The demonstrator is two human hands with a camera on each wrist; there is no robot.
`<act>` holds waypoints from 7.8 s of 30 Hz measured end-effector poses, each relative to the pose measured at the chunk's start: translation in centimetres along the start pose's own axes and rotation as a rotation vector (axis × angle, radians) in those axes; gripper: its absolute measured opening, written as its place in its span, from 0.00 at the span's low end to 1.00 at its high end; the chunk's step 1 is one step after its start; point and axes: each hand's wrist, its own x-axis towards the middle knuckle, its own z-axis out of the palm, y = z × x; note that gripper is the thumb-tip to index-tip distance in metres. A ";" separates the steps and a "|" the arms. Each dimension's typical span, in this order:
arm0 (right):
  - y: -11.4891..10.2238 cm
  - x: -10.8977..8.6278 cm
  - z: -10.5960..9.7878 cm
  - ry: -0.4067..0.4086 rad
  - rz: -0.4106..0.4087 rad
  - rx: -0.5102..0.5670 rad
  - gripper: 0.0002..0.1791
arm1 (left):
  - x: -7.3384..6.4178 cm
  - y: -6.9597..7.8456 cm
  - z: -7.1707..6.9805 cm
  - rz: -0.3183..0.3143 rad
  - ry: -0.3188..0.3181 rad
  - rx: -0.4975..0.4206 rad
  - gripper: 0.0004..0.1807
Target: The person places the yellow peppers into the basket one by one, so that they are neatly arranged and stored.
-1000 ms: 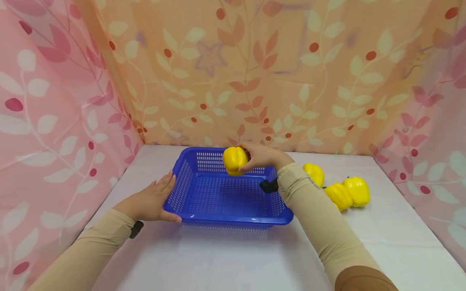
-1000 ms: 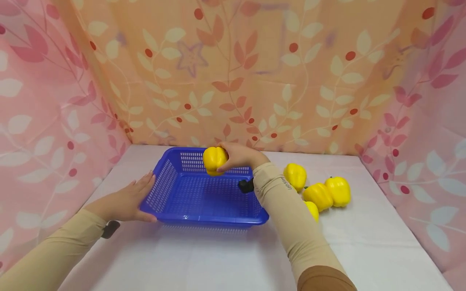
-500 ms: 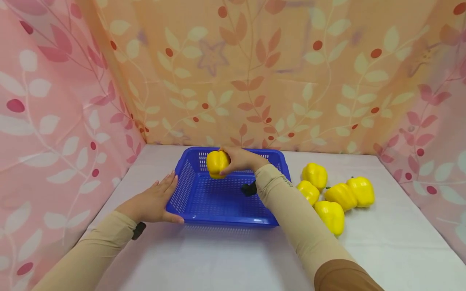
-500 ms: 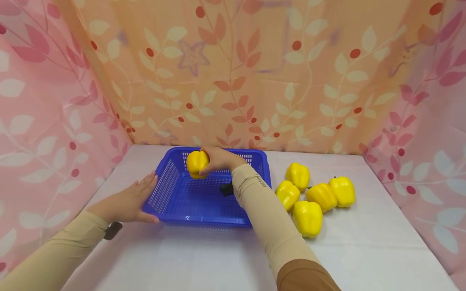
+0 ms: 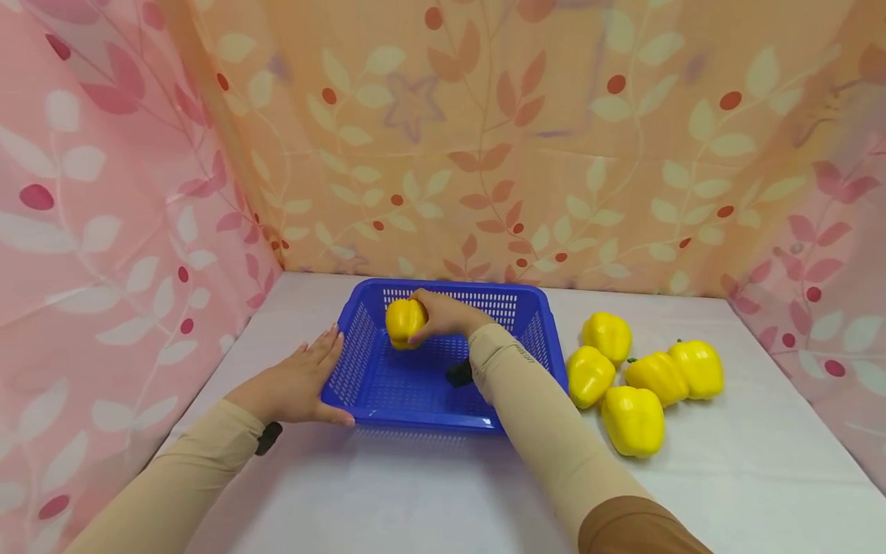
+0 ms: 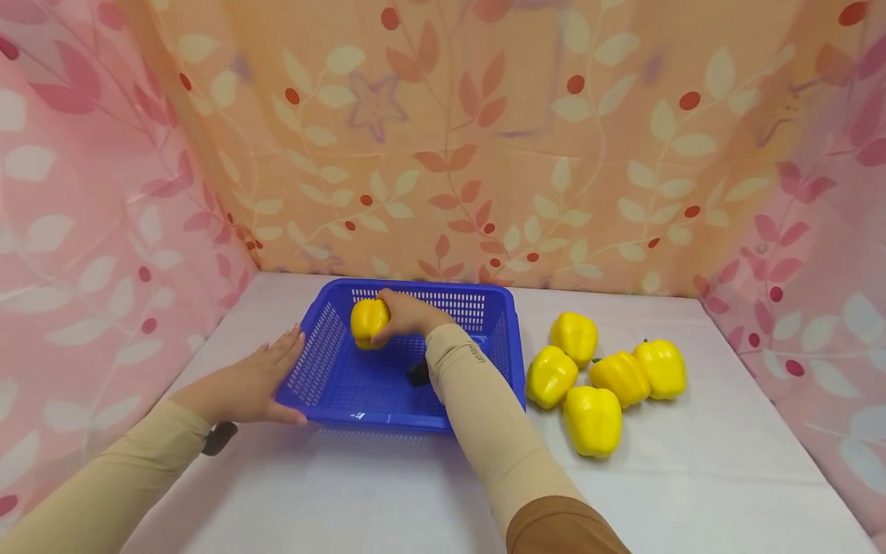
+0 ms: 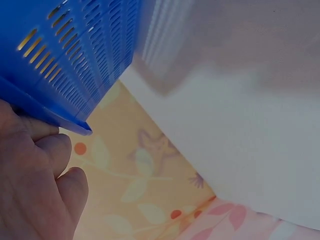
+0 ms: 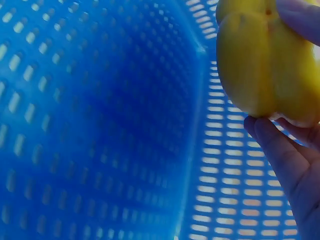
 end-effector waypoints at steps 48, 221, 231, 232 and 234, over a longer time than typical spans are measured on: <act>1.0 1.1 2.2 -0.062 0.131 -0.036 0.48 | -0.1 0.5 -0.4 -0.058 -0.042 -0.027 0.72; 12.4 -34.3 -4.5 0.085 0.263 0.167 0.39 | -0.4 0.8 -0.4 -0.039 -0.022 0.006 0.71; 12.4 -34.1 -4.3 0.063 0.294 0.173 0.47 | -0.3 0.9 -0.5 -0.047 -0.028 -0.004 0.69; 12.4 -34.1 -4.2 0.057 0.299 0.175 0.49 | -0.3 0.8 -0.4 -0.049 -0.028 -0.006 0.68; 12.3 -34.1 -4.2 0.042 0.303 0.183 0.52 | -0.3 0.8 -0.3 -0.051 -0.029 -0.005 0.68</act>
